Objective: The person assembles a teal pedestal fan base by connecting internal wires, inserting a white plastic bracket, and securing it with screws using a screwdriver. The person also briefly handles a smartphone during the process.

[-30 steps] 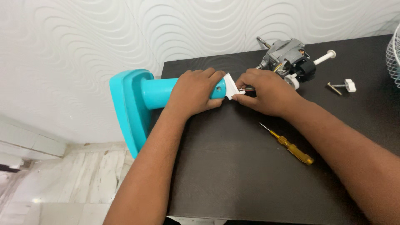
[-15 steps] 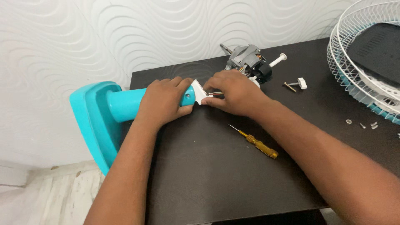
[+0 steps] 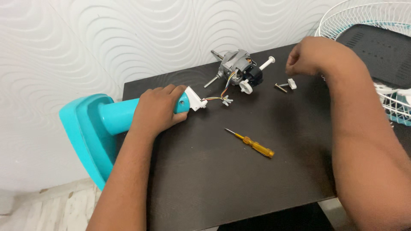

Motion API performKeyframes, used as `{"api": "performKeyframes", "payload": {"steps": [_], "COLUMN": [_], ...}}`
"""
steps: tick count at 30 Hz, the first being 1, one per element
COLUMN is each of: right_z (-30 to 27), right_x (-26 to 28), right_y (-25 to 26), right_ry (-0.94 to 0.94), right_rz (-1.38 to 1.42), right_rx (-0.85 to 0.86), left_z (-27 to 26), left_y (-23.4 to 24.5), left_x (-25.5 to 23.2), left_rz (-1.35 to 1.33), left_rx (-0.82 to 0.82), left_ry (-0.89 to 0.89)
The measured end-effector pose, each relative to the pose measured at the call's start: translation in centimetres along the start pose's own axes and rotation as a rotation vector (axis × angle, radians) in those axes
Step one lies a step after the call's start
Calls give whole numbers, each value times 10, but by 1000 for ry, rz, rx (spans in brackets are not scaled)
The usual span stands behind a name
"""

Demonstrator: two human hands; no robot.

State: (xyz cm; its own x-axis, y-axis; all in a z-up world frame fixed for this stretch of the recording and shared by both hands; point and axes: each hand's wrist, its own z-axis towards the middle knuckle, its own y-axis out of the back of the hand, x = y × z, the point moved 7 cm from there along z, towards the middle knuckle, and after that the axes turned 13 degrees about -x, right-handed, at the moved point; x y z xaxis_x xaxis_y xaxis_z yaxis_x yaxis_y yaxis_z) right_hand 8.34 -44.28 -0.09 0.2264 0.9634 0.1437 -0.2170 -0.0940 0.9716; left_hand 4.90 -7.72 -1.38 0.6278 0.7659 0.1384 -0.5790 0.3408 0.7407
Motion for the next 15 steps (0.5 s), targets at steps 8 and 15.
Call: {"api": "performKeyframes", "payload": {"steps": [8, 15], "right_z": [-3, 2], "right_x": [21, 27], "right_y": [-32, -42], "right_ry": [5, 54], "right_rz": [-67, -65], "right_rx": [202, 169], "left_z": [-1, -1], "left_y": [-1, 0], "left_x": [1, 2], "left_rz": [33, 12], "left_rx": [12, 11], "left_ry": [12, 23]}}
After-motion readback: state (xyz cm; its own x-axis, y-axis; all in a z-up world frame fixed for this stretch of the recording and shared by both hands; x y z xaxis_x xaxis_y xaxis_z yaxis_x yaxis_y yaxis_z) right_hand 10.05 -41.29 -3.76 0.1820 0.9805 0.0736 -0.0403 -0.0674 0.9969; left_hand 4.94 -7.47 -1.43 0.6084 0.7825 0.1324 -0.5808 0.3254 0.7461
